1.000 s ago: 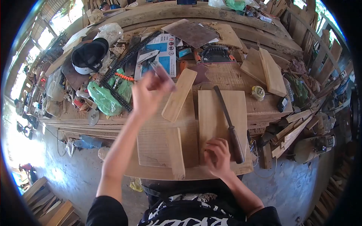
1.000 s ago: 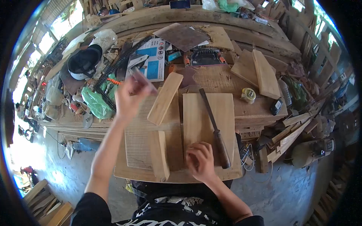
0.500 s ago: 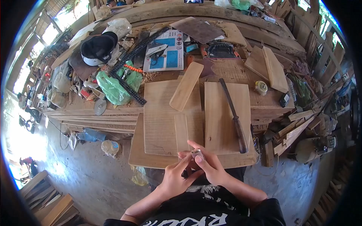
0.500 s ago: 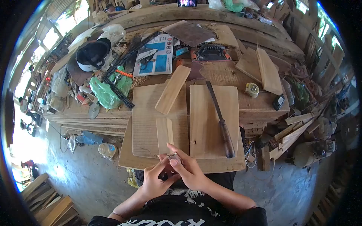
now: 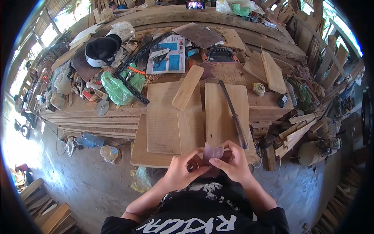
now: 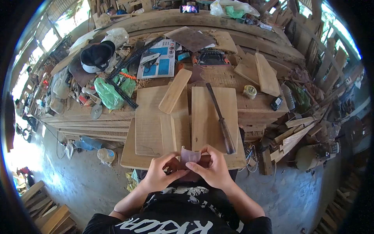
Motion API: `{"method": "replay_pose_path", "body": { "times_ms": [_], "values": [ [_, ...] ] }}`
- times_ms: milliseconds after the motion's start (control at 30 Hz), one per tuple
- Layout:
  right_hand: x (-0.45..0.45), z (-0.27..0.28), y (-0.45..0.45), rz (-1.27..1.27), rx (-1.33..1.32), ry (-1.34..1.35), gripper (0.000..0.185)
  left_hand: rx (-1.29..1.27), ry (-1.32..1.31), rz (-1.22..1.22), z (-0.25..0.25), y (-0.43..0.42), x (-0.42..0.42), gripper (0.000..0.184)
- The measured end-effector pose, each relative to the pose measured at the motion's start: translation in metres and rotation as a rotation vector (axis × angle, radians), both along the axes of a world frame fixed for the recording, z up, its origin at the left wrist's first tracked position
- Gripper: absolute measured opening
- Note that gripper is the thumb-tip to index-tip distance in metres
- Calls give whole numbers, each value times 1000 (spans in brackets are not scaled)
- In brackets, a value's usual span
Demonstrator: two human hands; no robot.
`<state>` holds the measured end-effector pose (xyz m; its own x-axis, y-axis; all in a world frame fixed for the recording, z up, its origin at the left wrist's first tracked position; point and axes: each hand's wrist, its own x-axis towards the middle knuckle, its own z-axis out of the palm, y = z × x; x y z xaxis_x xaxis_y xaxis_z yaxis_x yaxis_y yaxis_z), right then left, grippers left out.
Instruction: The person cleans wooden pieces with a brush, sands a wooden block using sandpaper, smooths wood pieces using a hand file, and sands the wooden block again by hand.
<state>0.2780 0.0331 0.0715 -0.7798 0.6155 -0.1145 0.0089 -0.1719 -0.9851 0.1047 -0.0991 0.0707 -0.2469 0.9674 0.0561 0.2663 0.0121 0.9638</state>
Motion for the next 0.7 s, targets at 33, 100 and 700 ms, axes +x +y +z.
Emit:
{"method": "replay_pose_path", "body": {
  "times_ms": [33, 100, 700],
  "values": [
    [-2, 1, -1, -33, 34, -6, 33, 21, 6, -12, -6, 0, 0, 45],
    [-1, -4, 2, -4, 48, -18, 37, -76, -107, -71, -1, -4, -1, 33],
    [-11, -47, 34, 141, -499, 219, 21, 136, -555, 272, -35, 9, -24, 19]
  ]
}}
